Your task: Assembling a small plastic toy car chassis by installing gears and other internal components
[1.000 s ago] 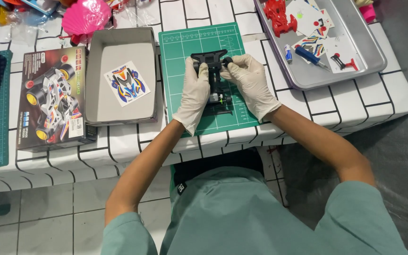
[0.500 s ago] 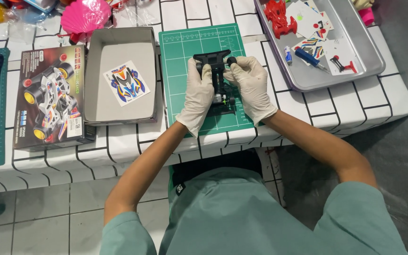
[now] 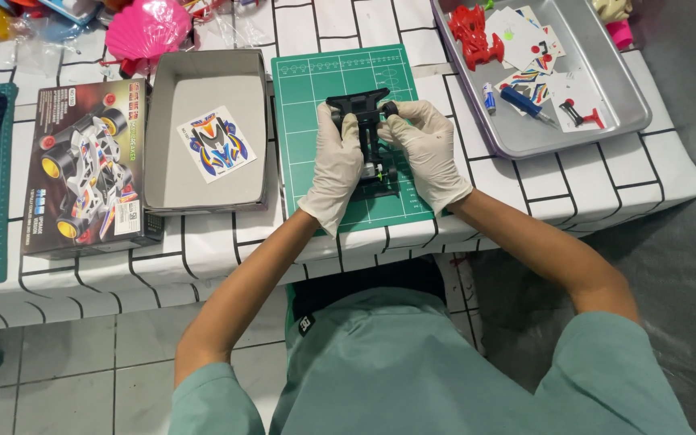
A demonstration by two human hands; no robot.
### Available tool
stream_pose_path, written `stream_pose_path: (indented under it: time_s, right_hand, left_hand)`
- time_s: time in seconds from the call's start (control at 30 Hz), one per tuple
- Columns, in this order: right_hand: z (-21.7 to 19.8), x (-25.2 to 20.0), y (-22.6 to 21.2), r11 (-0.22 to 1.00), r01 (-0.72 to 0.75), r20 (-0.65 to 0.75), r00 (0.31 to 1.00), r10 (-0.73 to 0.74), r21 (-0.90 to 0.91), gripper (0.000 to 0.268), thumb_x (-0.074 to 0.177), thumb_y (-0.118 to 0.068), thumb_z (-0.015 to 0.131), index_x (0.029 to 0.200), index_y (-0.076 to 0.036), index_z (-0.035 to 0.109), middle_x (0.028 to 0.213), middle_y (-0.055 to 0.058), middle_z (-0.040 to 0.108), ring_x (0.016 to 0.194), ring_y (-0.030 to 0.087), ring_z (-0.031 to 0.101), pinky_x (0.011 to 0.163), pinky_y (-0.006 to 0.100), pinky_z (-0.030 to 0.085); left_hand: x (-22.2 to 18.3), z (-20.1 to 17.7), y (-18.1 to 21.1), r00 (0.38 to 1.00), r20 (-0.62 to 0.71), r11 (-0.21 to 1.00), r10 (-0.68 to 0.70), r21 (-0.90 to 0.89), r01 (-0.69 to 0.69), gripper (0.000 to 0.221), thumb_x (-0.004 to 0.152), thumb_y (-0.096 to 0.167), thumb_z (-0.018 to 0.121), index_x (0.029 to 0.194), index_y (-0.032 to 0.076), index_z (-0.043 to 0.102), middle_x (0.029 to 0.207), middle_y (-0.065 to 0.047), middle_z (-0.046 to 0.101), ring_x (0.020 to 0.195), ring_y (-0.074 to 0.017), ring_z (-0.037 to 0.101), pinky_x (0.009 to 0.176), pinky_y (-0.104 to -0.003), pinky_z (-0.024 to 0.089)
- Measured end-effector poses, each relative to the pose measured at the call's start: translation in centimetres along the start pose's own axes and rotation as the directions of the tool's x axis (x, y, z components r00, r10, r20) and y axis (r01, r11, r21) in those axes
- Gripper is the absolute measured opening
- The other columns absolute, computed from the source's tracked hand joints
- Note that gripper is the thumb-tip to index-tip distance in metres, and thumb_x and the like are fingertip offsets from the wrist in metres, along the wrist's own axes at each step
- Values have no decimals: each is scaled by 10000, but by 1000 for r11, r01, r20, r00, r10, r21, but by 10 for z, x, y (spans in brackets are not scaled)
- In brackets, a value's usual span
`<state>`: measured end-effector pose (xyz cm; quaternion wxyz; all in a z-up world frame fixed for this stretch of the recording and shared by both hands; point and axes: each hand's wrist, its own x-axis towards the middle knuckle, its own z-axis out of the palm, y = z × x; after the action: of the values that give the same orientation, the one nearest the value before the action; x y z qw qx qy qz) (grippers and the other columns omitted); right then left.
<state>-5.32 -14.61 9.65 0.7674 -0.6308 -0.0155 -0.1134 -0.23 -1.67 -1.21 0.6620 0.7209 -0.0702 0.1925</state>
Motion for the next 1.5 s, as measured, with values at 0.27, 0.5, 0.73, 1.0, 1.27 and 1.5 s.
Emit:
stream_pose_path:
  time_s: [0.27, 0.5, 0.73, 1.0, 1.27, 1.5]
  right_hand:
    - [0, 3, 7, 999, -11, -33, 999, 13, 39, 108, 930, -34, 771, 970, -27, 671, 1128, 175, 755, 928, 264, 780, 782, 334, 705]
    - [3, 2, 3, 998, 55, -31, 998, -56, -34, 123, 916, -13, 789, 996, 8, 698, 1114, 206, 754, 940, 244, 763, 776, 345, 691]
    - [3, 6, -13, 993, 97, -24, 995, -99, -72, 73, 949, -42, 761, 996, -15, 714, 1054, 162, 765, 902, 199, 765, 775, 331, 676]
    - [1, 8, -11, 991, 43, 15, 999, -41, -128, 87, 938, -142, 801, 974, -81, 751, 913, 96, 780, 740, 127, 746, 718, 265, 629]
    - [9, 5, -16, 969, 139, 60, 990, -129, -206, 103, 903, -58, 822, 998, -79, 788, 992, 92, 741, 895, 135, 726, 743, 293, 609]
    - [-1, 9, -21, 994, 2, 50, 999, 3, -106, 136, 990, -187, 714, 1053, -76, 761, 1007, 43, 721, 791, 33, 594, 666, 240, 661]
  left_hand:
    - [-1, 3, -5, 1000, -14, 999, 26, 25, -26, 407, 1104, 140, 539, 1455, 12, 379, 1279, -192, 603, 1162, -113, 501, 1057, -431, 489]
    - [4, 10, -34, 999, -8, 998, 53, 20, -53, 535, 1099, 139, 572, 1535, -29, 312, 1387, -264, 552, 1315, -187, 518, 1169, -437, 424]
    - [13, -9, -27, 993, 110, 997, 38, -65, -31, 452, 1139, 269, 432, 1508, 10, 410, 1425, -247, 567, 1361, -310, 553, 1168, -409, 422]
    - [20, -19, 14, 913, 170, 628, -371, -678, 382, 393, 1065, 477, 471, 1134, 137, 655, 1159, -75, 613, 1145, -216, 580, 1158, -476, 319]
    - [19, -19, 102, 714, 400, 262, -574, -736, 624, 740, 850, 713, 590, 1036, 9, 721, 978, -274, 758, 840, -395, 762, 789, -402, 610]
    - [25, -31, 81, 618, 559, 112, -553, -685, 720, 1052, 835, 813, 347, 1213, -102, 700, 1029, -350, 717, 863, -425, 736, 822, -420, 608]
